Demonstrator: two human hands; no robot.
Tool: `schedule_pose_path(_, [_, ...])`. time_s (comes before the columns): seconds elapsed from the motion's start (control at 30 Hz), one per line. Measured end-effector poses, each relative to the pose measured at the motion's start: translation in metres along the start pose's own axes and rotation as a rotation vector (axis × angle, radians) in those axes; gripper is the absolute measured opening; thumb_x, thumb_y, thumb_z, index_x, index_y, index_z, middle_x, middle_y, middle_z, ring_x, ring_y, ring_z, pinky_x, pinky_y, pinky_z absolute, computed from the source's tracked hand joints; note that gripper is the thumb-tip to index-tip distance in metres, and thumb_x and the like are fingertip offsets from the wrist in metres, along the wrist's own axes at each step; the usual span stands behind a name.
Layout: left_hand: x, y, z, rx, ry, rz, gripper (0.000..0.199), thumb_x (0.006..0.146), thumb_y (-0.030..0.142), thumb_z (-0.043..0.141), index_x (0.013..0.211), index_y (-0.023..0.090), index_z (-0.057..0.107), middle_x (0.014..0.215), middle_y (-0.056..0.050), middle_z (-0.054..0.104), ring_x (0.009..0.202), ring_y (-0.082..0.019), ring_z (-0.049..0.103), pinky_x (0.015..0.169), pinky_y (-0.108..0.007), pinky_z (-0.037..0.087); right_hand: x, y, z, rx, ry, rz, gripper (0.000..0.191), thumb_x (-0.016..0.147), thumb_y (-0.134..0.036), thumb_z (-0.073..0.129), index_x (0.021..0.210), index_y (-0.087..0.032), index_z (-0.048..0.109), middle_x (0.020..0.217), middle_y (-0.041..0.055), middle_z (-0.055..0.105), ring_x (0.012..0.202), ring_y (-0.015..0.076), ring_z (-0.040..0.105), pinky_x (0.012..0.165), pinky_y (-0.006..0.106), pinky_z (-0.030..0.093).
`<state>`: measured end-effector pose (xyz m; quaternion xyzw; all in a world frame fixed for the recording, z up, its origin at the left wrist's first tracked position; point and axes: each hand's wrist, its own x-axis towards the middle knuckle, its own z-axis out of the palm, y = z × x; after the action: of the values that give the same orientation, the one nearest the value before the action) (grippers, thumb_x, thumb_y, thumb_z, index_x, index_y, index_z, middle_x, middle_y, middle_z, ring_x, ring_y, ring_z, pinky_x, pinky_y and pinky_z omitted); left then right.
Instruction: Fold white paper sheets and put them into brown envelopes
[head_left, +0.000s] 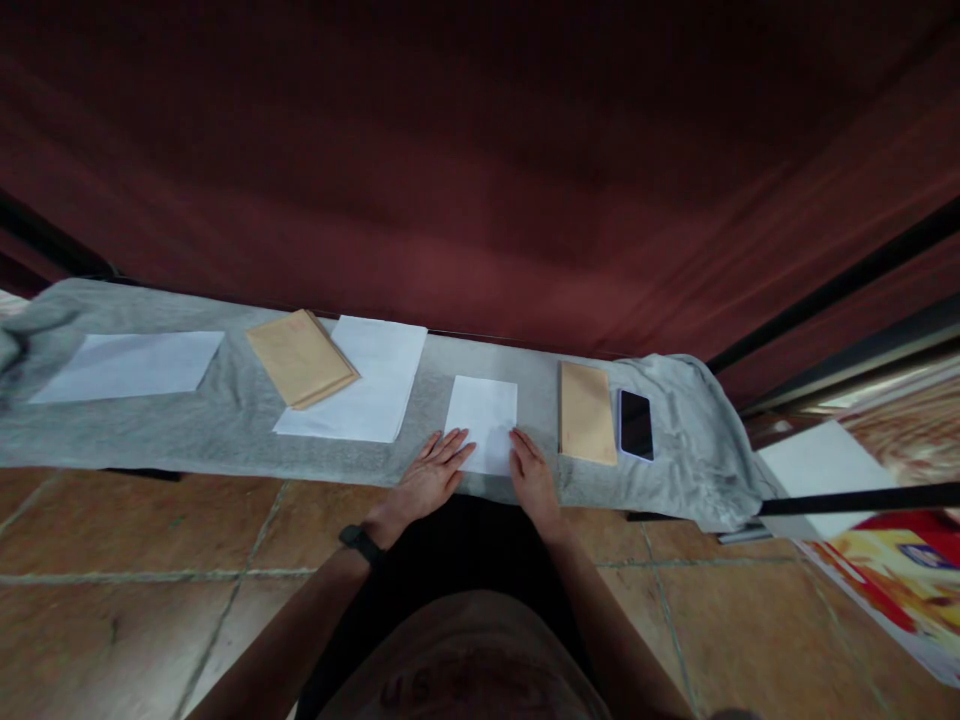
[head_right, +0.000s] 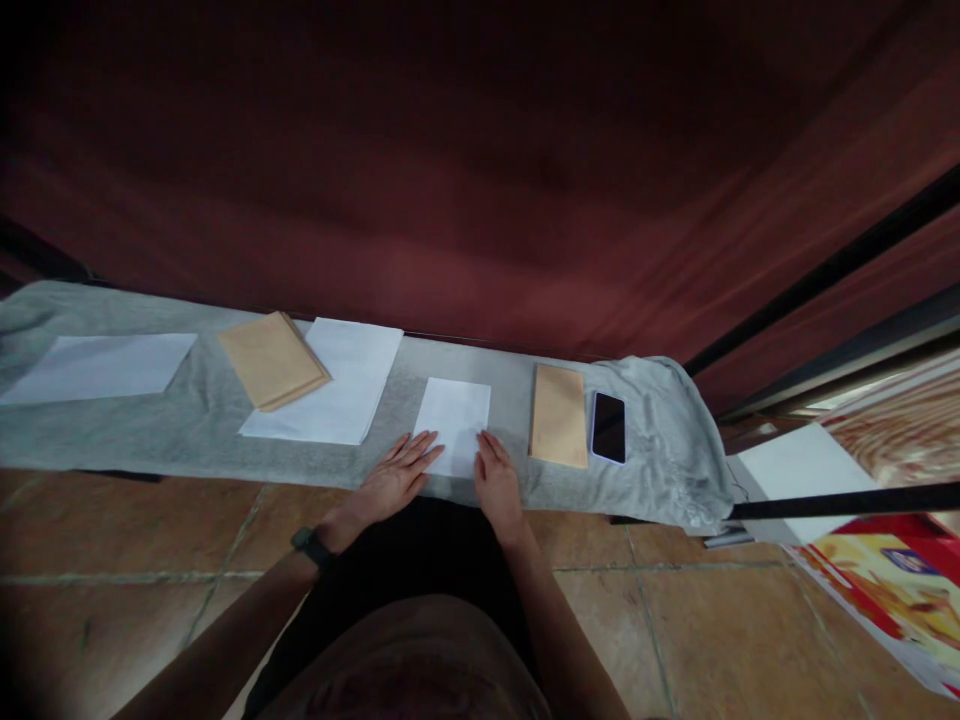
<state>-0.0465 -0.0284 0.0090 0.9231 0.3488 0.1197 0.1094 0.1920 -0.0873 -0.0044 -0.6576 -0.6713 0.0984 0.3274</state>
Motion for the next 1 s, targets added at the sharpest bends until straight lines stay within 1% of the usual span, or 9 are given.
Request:
schedule_pose_path(0.1, [0.004, 0.009, 0.008, 0.013, -0.002, -0.039, 0.055, 0.099, 0.026, 0.041, 0.153, 0.017, 0.044, 0.163, -0.012, 0.038, 0.152, -0.024, 0.033, 0.128, -0.05, 0.023, 0.008, -0.029, 0.017, 0.045, -0.087, -0.1, 0.047, 0.105, -0.025, 0.039, 0.149, -0.017, 0.051, 0.153, 0.011, 0.054, 0.142, 0.0209, 0.049, 0.12, 0.041, 0.043])
schedule_pose_path(0.17, [0.005, 0.014, 0.014, 0.028, 0.028, -0.085, 0.057, 0.1, 0.025, 0.036, 0.155, 0.012, 0.04, 0.161, -0.015, 0.04, 0.152, -0.024, 0.033, 0.127, -0.049, 0.025, 0.012, -0.044, 0.029, 0.035, -0.112, -0.137, 0.047, 0.107, -0.028, 0.038, 0.15, -0.014, 0.05, 0.153, 0.0119, 0.053, 0.144, 0.0209, 0.047, 0.122, 0.042, 0.04])
schedule_pose_path(0.23, [0.004, 0.019, 0.019, 0.046, 0.063, -0.112, 0.058, 0.1, 0.024, 0.033, 0.156, 0.009, 0.037, 0.16, -0.017, 0.042, 0.152, -0.025, 0.033, 0.127, -0.048, 0.026, 0.011, -0.053, 0.038, -0.015, -0.118, -0.148, 0.048, 0.107, -0.029, 0.037, 0.151, -0.013, 0.048, 0.154, 0.0128, 0.052, 0.145, 0.0217, 0.046, 0.124, 0.044, 0.037])
schedule_pose_path(0.3, [0.002, 0.023, 0.023, 0.067, 0.087, -0.125, 0.06, 0.1, 0.022, 0.031, 0.158, 0.009, 0.033, 0.16, -0.016, 0.042, 0.153, -0.025, 0.032, 0.127, -0.049, 0.025, 0.008, -0.056, 0.042, -0.094, -0.115, -0.145, 0.048, 0.108, -0.029, 0.038, 0.153, -0.013, 0.046, 0.156, 0.0134, 0.049, 0.147, 0.0232, 0.044, 0.125, 0.047, 0.033])
schedule_pose_path(0.47, [-0.003, 0.028, 0.027, 0.08, 0.151, -0.181, 0.062, 0.102, 0.027, 0.032, 0.162, 0.012, 0.024, 0.163, -0.016, 0.036, 0.153, -0.027, 0.03, 0.126, -0.05, 0.027, -0.001, -0.044, 0.035, -0.252, -0.112, -0.102, 0.053, 0.106, -0.031, 0.046, 0.156, -0.013, 0.04, 0.16, 0.0153, 0.041, 0.149, 0.0271, 0.039, 0.125, 0.051, 0.03])
schedule_pose_path(0.7, [-0.011, 0.024, 0.03, 0.063, 0.2, -0.274, 0.064, 0.104, 0.036, 0.034, 0.162, 0.011, 0.022, 0.163, -0.018, 0.034, 0.153, -0.03, 0.031, 0.125, -0.052, 0.03, -0.011, -0.019, 0.015, -0.318, -0.058, -0.035, 0.055, 0.106, -0.031, 0.045, 0.157, -0.011, 0.038, 0.159, 0.0176, 0.043, 0.147, 0.0297, 0.042, 0.123, 0.054, 0.031])
schedule_pose_path(0.83, [-0.014, 0.024, 0.028, 0.061, 0.211, -0.3, 0.065, 0.105, 0.038, 0.034, 0.162, 0.011, 0.021, 0.162, -0.02, 0.037, 0.151, -0.032, 0.034, 0.124, -0.055, 0.03, -0.014, -0.013, 0.01, -0.337, -0.066, -0.03, 0.055, 0.107, -0.031, 0.043, 0.157, -0.011, 0.037, 0.16, 0.017, 0.04, 0.148, 0.0302, 0.041, 0.123, 0.054, 0.03])
schedule_pose_path(0.9, [-0.008, 0.03, 0.027, 0.059, 0.229, -0.315, 0.064, 0.105, 0.038, 0.033, 0.162, 0.012, 0.02, 0.161, -0.019, 0.038, 0.152, -0.032, 0.033, 0.124, -0.056, 0.03, -0.014, -0.012, 0.009, -0.346, -0.077, -0.029, 0.055, 0.106, -0.03, 0.043, 0.157, -0.009, 0.037, 0.16, 0.0175, 0.04, 0.148, 0.031, 0.04, 0.123, 0.054, 0.03])
schedule_pose_path(1.0, [0.016, 0.045, 0.028, 0.026, 0.201, -0.284, 0.061, 0.106, 0.035, 0.029, 0.162, 0.013, 0.023, 0.164, -0.015, 0.035, 0.154, -0.027, 0.029, 0.126, -0.05, 0.029, -0.014, -0.013, 0.009, -0.356, -0.082, -0.025, 0.054, 0.106, -0.028, 0.042, 0.156, -0.007, 0.038, 0.16, 0.0183, 0.041, 0.148, 0.031, 0.04, 0.124, 0.054, 0.028])
